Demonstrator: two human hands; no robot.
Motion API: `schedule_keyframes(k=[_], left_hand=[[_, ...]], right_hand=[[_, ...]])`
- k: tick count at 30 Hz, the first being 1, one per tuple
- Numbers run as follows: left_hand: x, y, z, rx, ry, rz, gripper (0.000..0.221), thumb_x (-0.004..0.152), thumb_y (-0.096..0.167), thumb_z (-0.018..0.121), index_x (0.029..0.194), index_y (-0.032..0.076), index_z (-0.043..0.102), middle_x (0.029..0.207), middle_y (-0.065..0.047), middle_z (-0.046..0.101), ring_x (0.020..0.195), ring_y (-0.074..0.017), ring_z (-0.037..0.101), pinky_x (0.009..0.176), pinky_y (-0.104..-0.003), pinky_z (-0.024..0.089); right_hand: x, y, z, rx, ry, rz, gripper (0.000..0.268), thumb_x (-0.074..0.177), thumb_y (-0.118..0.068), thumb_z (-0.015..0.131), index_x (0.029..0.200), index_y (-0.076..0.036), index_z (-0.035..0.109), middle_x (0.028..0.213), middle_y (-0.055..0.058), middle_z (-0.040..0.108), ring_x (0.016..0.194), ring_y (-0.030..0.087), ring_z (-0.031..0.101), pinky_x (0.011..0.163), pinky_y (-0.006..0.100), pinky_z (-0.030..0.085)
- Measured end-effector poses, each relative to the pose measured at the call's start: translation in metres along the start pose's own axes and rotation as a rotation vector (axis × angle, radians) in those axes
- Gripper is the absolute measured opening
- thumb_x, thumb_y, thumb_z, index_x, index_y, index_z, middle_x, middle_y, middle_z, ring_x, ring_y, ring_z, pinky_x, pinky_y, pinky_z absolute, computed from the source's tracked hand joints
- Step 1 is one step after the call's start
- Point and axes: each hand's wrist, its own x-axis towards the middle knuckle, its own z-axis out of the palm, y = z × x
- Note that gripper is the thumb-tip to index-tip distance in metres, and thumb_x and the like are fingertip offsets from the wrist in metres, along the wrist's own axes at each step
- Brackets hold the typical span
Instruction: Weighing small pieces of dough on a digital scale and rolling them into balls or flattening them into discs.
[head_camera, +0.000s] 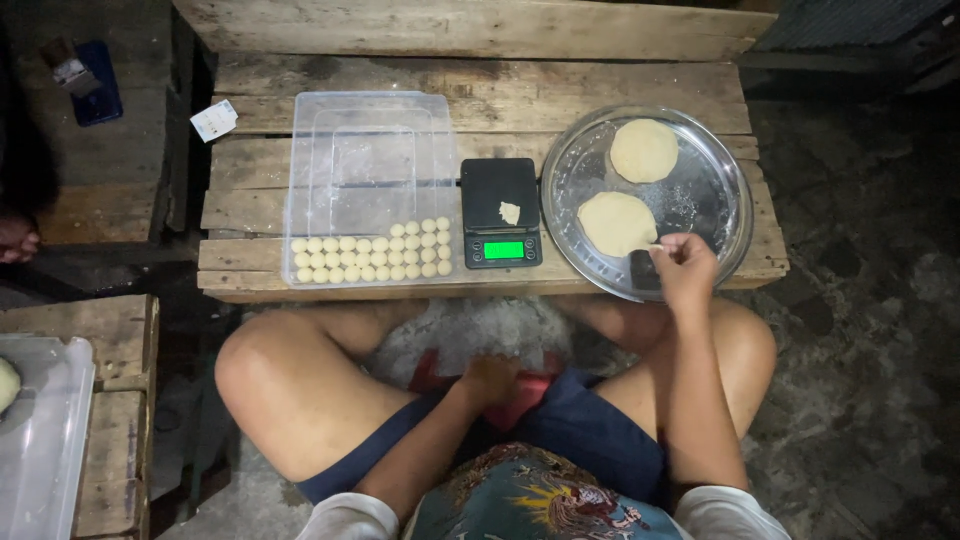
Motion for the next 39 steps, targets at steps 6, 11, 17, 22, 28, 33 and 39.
schedule_keyframes(k=[6, 11, 17, 22, 28, 33, 39], left_hand=[[-0.005, 0.003, -0.010, 0.025, -0.067, -0.010, 0.043, 0.096, 0.036, 0.053, 0.129, 0.010, 0.062, 0.117, -0.018, 0.071, 0.113, -0.0380, 0.068, 0.096, -0.054, 0.051], [-0.010, 0.006, -0.017, 0.036, -0.082, -0.002, 0.044, 0.096, 0.034, 0.050, 0.129, 0.008, 0.061, 0.116, -0.020, 0.070, 0.112, -0.0401, 0.067, 0.096, -0.055, 0.050], [-0.004, 0.000, 0.006, 0.002, -0.036, 0.018, 0.043, 0.098, 0.035, 0.052, 0.131, 0.009, 0.061, 0.118, -0.020, 0.069, 0.113, -0.0391, 0.067, 0.095, -0.054, 0.051], [0.000, 0.001, 0.012, 0.001, 0.016, 0.027, 0.039, 0.097, 0.033, 0.053, 0.125, 0.007, 0.064, 0.111, -0.020, 0.071, 0.106, -0.0374, 0.070, 0.090, -0.053, 0.054], [-0.003, 0.000, 0.013, 0.066, 0.131, 0.055, 0.037, 0.095, 0.035, 0.058, 0.118, 0.007, 0.068, 0.104, -0.018, 0.073, 0.100, -0.0341, 0.073, 0.085, -0.049, 0.057], [0.001, -0.001, 0.008, 0.007, -0.014, 0.023, 0.042, 0.096, 0.033, 0.052, 0.127, 0.008, 0.064, 0.113, -0.019, 0.071, 0.108, -0.0380, 0.070, 0.093, -0.054, 0.052], [0.003, 0.005, 0.001, -0.027, -0.087, -0.035, 0.042, 0.096, 0.033, 0.052, 0.127, 0.008, 0.065, 0.116, -0.020, 0.071, 0.111, -0.0373, 0.069, 0.091, -0.054, 0.055]], right_hand=[[0.004, 0.013, 0.002, 0.347, 0.149, -0.034, 0.026, 0.086, -0.001, 0.084, 0.104, -0.005, 0.066, 0.080, 0.003, 0.067, 0.050, 0.007, 0.054, 0.050, 0.021, 0.043], [-0.004, -0.010, 0.001, 0.485, 0.248, -0.042, 0.025, 0.087, 0.003, 0.082, 0.103, -0.006, 0.064, 0.075, 0.002, 0.063, 0.046, 0.007, 0.052, 0.043, 0.019, 0.040], [-0.003, -0.014, -0.006, 0.850, 0.304, 0.005, 0.024, 0.097, 0.004, 0.075, 0.108, -0.012, 0.060, 0.075, 0.001, 0.063, 0.045, 0.008, 0.053, 0.042, 0.019, 0.043], [-0.014, -0.057, -0.005, 0.773, 0.286, -0.051, 0.025, 0.102, -0.003, 0.072, 0.119, -0.014, 0.058, 0.098, 0.007, 0.073, 0.061, 0.010, 0.068, 0.047, 0.017, 0.051], [-0.021, -0.089, 0.059, 0.570, -0.013, -0.006, 0.029, 0.096, 0.001, 0.067, 0.123, -0.005, 0.059, 0.096, 0.008, 0.073, 0.060, 0.008, 0.068, 0.050, 0.016, 0.055], [-0.006, -0.104, 0.115, 0.474, -0.307, -0.079, 0.035, 0.086, 0.000, 0.068, 0.119, -0.004, 0.060, 0.086, 0.009, 0.073, 0.058, 0.009, 0.065, 0.055, 0.020, 0.056], [0.020, -0.072, 0.185, 0.277, -0.444, -0.144, 0.039, 0.081, -0.003, 0.078, 0.113, -0.007, 0.057, 0.083, 0.007, 0.075, 0.056, 0.009, 0.062, 0.056, 0.023, 0.049]])
